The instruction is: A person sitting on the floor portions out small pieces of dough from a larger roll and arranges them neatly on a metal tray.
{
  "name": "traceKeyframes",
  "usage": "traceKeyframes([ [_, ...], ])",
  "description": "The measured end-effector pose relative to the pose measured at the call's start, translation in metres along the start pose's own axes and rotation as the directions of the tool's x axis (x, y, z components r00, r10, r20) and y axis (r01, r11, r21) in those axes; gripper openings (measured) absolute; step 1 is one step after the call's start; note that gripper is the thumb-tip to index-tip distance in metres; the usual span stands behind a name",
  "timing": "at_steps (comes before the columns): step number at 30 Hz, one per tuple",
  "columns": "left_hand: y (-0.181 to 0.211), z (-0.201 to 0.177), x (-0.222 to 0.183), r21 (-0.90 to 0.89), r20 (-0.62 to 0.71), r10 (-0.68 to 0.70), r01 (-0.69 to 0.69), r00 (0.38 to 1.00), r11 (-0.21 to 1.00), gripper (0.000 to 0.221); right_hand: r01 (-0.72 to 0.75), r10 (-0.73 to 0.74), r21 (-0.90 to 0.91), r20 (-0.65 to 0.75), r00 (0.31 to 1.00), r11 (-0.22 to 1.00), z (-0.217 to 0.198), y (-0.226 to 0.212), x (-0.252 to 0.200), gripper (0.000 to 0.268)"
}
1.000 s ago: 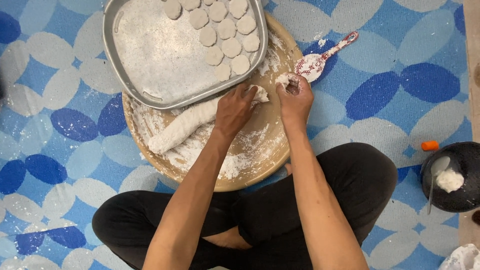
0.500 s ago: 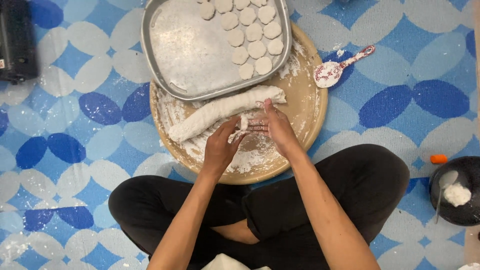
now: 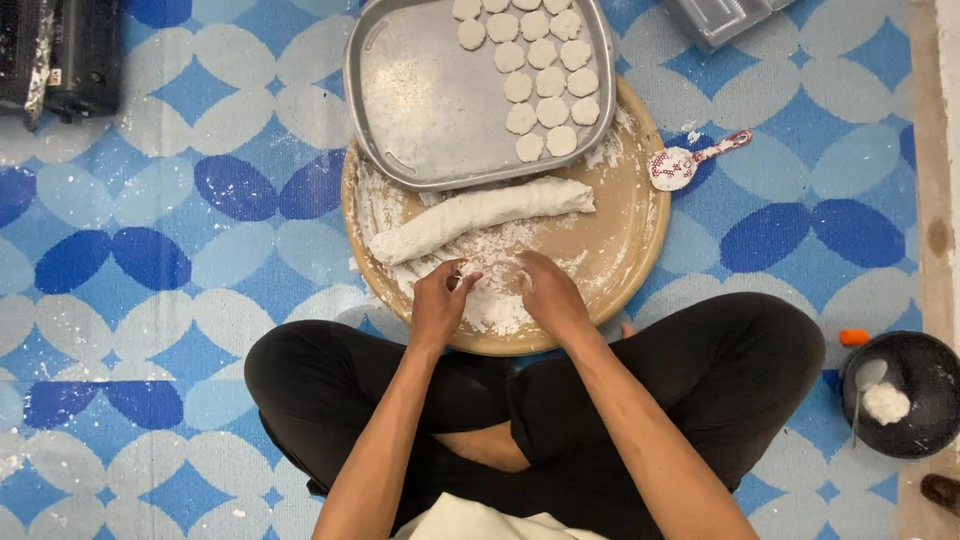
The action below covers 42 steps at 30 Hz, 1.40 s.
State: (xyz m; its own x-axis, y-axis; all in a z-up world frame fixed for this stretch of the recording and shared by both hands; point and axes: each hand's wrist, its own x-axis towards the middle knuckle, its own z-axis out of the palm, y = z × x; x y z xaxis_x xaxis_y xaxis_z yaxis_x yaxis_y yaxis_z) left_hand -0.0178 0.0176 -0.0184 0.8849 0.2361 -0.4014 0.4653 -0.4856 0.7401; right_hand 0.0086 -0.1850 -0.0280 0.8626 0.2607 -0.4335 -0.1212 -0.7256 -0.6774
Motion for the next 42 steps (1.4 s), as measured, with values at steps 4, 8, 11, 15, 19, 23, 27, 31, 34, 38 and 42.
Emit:
traceKeyframes([
  [4, 0.002, -0.004, 0.0, -0.075, -0.043, -0.028, 0.025, 0.999, 0.997, 0.032, 0.217, -0.2, -0.172, 0.11, 0.974, 0.961, 0.02, -0.001, 0.0, 0.062],
  [8, 0.004, -0.009, -0.004, -0.375, -0.009, -0.067, 0.059, 0.998, 0.925, 0.037, 0.358, -0.304, -0.237, 0.238, 0.923, 0.903, 0.033, -0.001, -0.004, 0.062],
  [11, 0.003, -0.009, -0.001, -0.449, 0.027, -0.08, 0.084, 0.996, 0.89, 0.043, 0.332, -0.293, -0.158, 0.226, 0.929, 0.93, 0.023, -0.013, -0.012, 0.053],
  [15, 0.022, -0.016, -0.007, -0.214, 0.065, -0.059, 0.072, 0.996, 0.974, 0.068, 0.222, -0.212, -0.127, 0.091, 0.973, 0.967, 0.025, 0.006, 0.002, 0.048],
  [19, -0.004, -0.005, 0.003, 0.087, 0.094, -0.05, 0.042, 0.994, 0.995, 0.049, 0.237, -0.235, -0.096, 0.037, 0.971, 0.967, 0.042, 0.026, 0.011, 0.046],
  [23, -0.007, -0.006, 0.001, 0.123, 0.036, -0.038, 0.033, 0.999, 0.992, 0.039, 0.29, -0.283, -0.152, 0.069, 0.957, 0.945, 0.042, 0.012, 0.009, 0.059],
  [27, -0.012, -0.003, 0.004, 0.036, -0.07, -0.041, 0.044, 0.997, 0.998, 0.031, 0.355, -0.314, -0.192, 0.216, 0.925, 0.915, 0.033, -0.012, -0.002, 0.057],
  [31, -0.015, -0.006, 0.0, 0.044, -0.093, -0.005, 0.009, 0.996, 0.999, 0.023, 0.441, -0.374, -0.226, 0.283, 0.883, 0.869, 0.023, -0.029, -0.01, 0.057],
  [34, 0.002, -0.013, -0.01, -0.006, -0.095, -0.029, 0.028, 0.995, 1.0, 0.02, 0.542, -0.467, -0.281, 0.293, 0.834, 0.792, 0.037, -0.012, -0.002, 0.05],
  [38, 0.023, -0.021, -0.02, 0.028, -0.044, 0.012, -0.011, 0.999, 1.0, 0.029, 0.526, -0.489, -0.3, 0.192, 0.851, 0.796, 0.067, 0.028, 0.019, 0.047],
  [42, 0.026, -0.022, -0.023, 0.038, -0.014, 0.036, -0.035, 0.999, 0.999, 0.03, 0.412, -0.424, -0.24, 0.003, 0.906, 0.879, 0.05, 0.017, 0.008, 0.034],
])
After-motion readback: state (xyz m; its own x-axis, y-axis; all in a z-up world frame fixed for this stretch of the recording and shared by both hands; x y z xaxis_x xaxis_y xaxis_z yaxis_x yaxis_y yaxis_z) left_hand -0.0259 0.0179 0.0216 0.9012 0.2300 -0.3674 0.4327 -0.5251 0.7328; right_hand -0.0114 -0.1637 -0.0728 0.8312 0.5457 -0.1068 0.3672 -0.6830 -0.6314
